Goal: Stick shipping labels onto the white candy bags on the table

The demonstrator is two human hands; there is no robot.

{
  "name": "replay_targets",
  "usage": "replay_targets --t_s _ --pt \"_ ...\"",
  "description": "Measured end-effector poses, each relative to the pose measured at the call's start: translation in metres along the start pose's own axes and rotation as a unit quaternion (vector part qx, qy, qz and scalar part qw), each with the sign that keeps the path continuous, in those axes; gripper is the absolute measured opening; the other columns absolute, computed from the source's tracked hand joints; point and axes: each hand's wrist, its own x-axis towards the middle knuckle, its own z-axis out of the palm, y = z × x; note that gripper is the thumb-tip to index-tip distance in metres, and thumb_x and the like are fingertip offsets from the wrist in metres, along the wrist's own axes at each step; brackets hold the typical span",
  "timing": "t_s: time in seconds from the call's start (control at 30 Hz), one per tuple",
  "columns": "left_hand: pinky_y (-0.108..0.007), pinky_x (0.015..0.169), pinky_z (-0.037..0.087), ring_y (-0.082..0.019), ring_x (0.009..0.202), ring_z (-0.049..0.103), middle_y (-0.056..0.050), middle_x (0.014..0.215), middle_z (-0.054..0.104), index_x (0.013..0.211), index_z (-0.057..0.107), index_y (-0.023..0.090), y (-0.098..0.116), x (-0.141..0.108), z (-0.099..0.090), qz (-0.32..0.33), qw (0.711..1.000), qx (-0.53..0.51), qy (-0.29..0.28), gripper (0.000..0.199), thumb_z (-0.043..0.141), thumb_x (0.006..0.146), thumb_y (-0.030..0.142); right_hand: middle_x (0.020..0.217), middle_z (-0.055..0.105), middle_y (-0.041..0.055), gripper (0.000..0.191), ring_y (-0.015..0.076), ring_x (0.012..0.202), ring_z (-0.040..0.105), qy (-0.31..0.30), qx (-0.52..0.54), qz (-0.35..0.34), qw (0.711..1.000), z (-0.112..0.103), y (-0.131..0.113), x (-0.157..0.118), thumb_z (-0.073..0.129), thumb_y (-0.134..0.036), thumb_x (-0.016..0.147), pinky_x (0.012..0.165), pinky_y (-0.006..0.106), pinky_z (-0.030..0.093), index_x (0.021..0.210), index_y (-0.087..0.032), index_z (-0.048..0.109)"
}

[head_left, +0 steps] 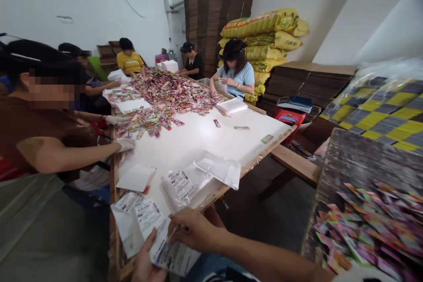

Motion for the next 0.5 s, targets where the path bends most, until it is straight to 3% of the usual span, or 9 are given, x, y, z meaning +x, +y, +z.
replay_targets --t_s 0.03,0.13,0.2,0.23,0.33,0.4,0.5 --pt "-0.043 0.082 0.055 -0.027 0.084 0.070 -0.011 0.086 0.075 0.137 0.040 0.013 -0.001 0.000 0.001 0.005 1.000 0.002 0.007 0.058 0.049 0.081 0.010 0.085 0.061 0.0025 0.004 0.0155 0.089 0.056 0.010 -0.006 -0.013 1.000 0.002 -0.001 0.001 0.067 -0.023 0.079 0.085 0.027 0.042 0.081 -0.020 0.066" --pt "-0.036 0.071 0.058 -0.023 0.070 0.071 -0.008 0.073 0.074 0.140 0.036 0.014 0.000 0.004 0.001 0.043 0.997 0.007 0.057 0.058 0.044 0.082 0.008 0.087 0.059 0.0041 0.017 0.0165 0.090 0.054 0.062 0.037 -0.056 0.996 -0.017 -0.005 0.005 0.065 -0.033 0.081 0.084 0.029 0.042 0.072 -0.018 0.064" --pt "-0.030 0.061 0.058 -0.020 0.062 0.070 -0.007 0.065 0.073 0.140 0.035 0.014 0.003 0.008 -0.001 0.082 0.992 -0.001 0.092 0.056 0.039 0.084 0.007 0.081 0.059 0.0029 0.022 0.0146 0.081 0.055 0.143 0.115 -0.059 0.981 -0.056 0.002 0.008 0.059 -0.037 0.085 0.078 0.028 0.043 0.074 -0.018 0.060" --pt "-0.027 0.057 0.058 -0.019 0.061 0.069 -0.006 0.065 0.073 0.139 0.037 0.016 0.005 0.010 -0.003 0.108 0.989 -0.007 0.102 0.055 0.037 0.085 0.007 0.078 0.058 0.0019 0.024 0.0136 0.077 0.054 0.214 0.144 -0.044 0.965 -0.082 0.010 0.009 0.056 -0.040 0.086 0.075 0.027 0.043 0.076 -0.018 0.058" --pt "-0.023 0.056 0.057 -0.015 0.065 0.070 -0.001 0.075 0.075 0.133 0.046 0.025 0.011 0.017 -0.011 0.179 0.978 -0.016 0.107 0.055 0.037 0.084 0.003 0.073 0.053 0.0002 0.033 0.0129 0.069 0.050 0.463 0.082 0.099 0.877 -0.162 0.056 0.009 0.043 -0.050 0.088 0.068 0.025 0.042 0.084 -0.019 0.053" --pt "-0.022 0.057 0.057 -0.014 0.065 0.069 0.001 0.081 0.076 0.131 0.048 0.029 0.013 0.022 -0.016 0.189 0.976 -0.010 0.112 0.057 0.040 0.082 0.001 0.073 0.054 0.0016 0.036 0.0157 0.070 0.051 0.499 -0.004 0.213 0.840 -0.193 0.092 0.003 0.042 -0.052 0.086 0.069 0.028 0.042 0.087 -0.018 0.054" --pt "-0.025 0.066 0.058 -0.014 0.060 0.068 0.000 0.075 0.075 0.133 0.046 0.024 0.012 0.027 -0.022 0.152 0.982 0.008 0.114 0.055 0.044 0.082 0.003 0.080 0.060 0.0079 0.033 0.0243 0.085 0.055 0.473 -0.063 0.292 0.829 -0.191 0.136 -0.011 0.057 -0.045 0.076 0.080 0.036 0.042 0.089 -0.015 0.060"
